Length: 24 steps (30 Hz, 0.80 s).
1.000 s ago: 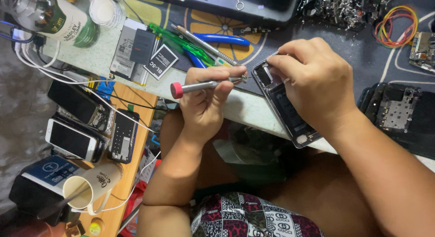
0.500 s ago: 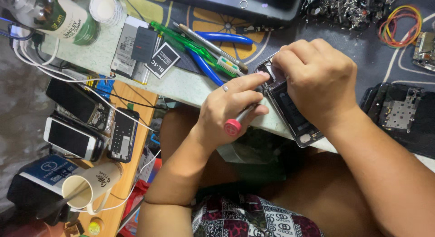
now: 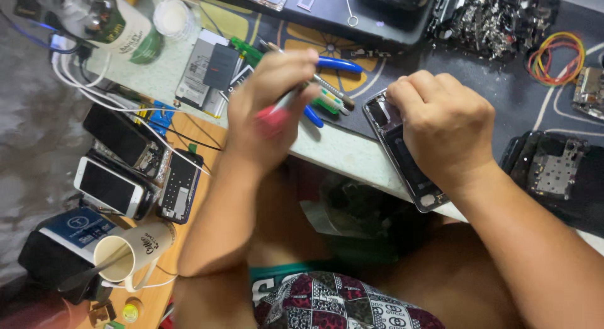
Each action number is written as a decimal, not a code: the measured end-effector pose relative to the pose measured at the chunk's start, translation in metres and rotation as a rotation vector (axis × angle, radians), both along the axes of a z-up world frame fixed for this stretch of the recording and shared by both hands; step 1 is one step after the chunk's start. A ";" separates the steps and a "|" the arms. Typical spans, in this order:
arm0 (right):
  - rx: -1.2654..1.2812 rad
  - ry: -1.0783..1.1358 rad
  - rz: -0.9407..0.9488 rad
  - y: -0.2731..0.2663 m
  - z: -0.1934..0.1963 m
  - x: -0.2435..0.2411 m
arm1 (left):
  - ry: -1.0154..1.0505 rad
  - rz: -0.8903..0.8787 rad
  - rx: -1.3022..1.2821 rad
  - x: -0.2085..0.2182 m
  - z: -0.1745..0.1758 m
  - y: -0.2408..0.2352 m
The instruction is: The person uses a screwdriver and a metal spudger to remove screws and pry open the back of a smartphone. They detach the motherboard and set it aside, then continue to manipulate internal components with the tools.
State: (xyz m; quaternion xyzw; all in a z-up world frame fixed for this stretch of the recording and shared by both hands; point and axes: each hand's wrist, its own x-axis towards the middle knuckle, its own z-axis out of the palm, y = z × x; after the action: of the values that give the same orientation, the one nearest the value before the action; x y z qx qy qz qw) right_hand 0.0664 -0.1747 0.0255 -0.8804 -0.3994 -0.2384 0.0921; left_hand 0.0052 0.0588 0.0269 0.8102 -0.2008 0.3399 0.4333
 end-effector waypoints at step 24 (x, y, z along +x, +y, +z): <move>-0.025 -0.035 -0.011 -0.011 0.015 0.004 | 0.284 -0.189 -0.387 0.030 0.002 -0.009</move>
State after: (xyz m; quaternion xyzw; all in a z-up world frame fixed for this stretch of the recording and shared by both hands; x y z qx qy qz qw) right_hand 0.0703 -0.1857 0.0409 -0.8795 -0.3991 -0.2490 0.0726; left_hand 0.0351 0.0498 0.0292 0.7296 -0.1437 0.2126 0.6339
